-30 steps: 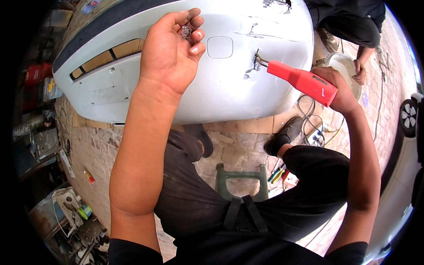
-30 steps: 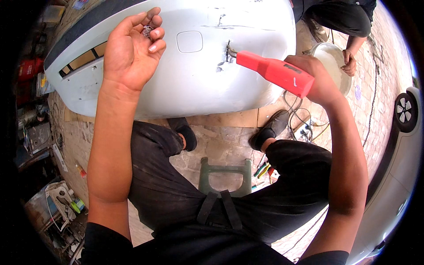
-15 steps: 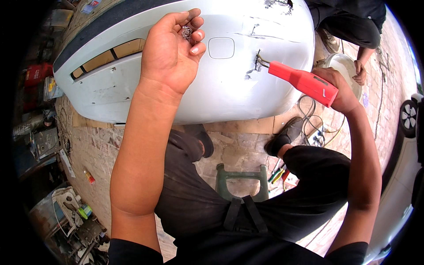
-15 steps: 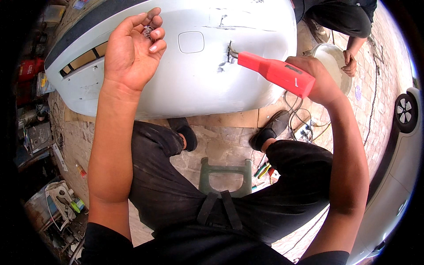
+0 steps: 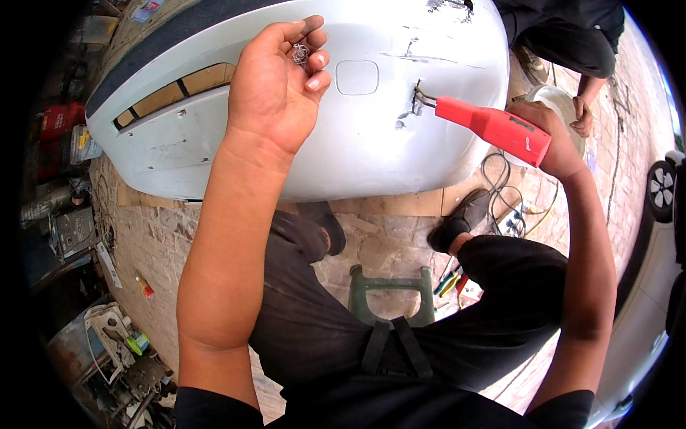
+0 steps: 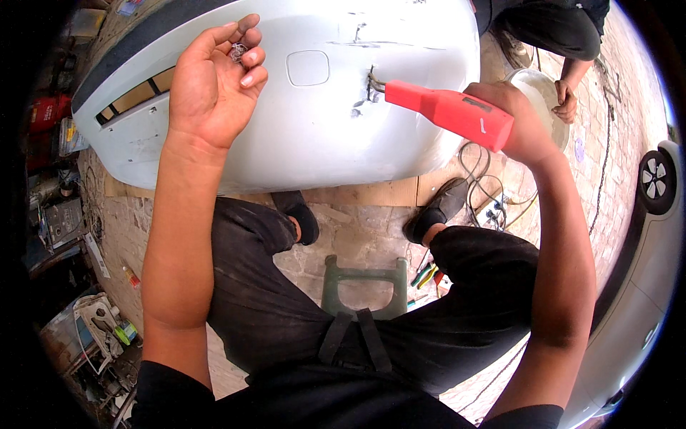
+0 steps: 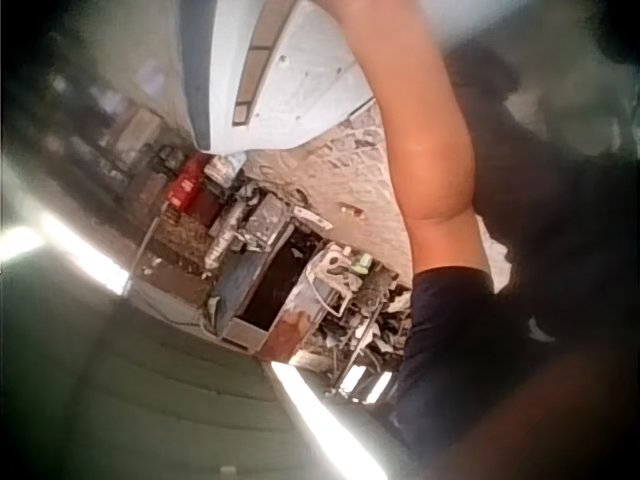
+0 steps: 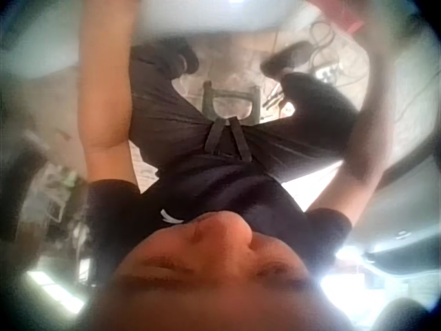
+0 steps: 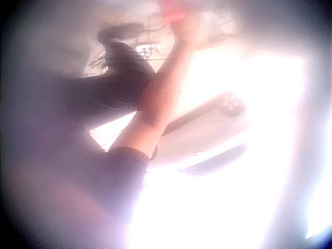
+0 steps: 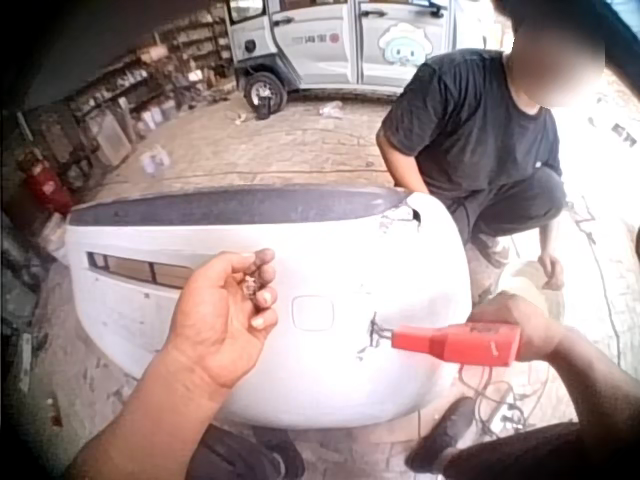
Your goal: The person uses a red heat gun to apply heat to a damaged area on a white plastic car bumper. They repeatedly insert a small metal piece into the heated spot and press it into the surface, then remove it and repeat the process.
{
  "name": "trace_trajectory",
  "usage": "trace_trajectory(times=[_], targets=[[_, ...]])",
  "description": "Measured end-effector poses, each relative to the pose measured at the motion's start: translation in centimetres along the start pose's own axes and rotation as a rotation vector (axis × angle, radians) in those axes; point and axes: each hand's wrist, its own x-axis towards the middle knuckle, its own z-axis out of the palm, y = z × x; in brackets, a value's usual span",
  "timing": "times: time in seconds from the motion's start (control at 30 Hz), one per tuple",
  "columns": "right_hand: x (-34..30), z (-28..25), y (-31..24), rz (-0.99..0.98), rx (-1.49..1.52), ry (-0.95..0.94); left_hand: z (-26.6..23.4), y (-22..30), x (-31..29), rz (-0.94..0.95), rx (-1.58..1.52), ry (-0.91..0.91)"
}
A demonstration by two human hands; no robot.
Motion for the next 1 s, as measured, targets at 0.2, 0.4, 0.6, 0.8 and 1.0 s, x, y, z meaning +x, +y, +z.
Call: trace_trajectory(times=[0.2,0.4,0.6,0.8,1.0], targets=[[0.0,0.0,0.2,-0.027,-0.033,0.038,0.6,-1.9,-0.7,-0.031,0.27,-0.096],[0.1,-0.3,-0.3,-0.059,-0.064,0.018,0.1,-5.9,-0.9,0.267,1.225,-0.305],[-0.2,-0.3,-0.1,-0.043,-0.116,0.018,-0.8,-8.6,0.6,0.522,2.118,-0.671],[0.2,-0.4,0.3,-0.098,-0.024,0.014,-0.5,-8.5,2.2,0.67,2.373,-0.868],[0.1,-0.5,0.4,-0.123,-0.024,0.03,-1.0,-8.1,3.4,0.839,2.369,-0.92]])
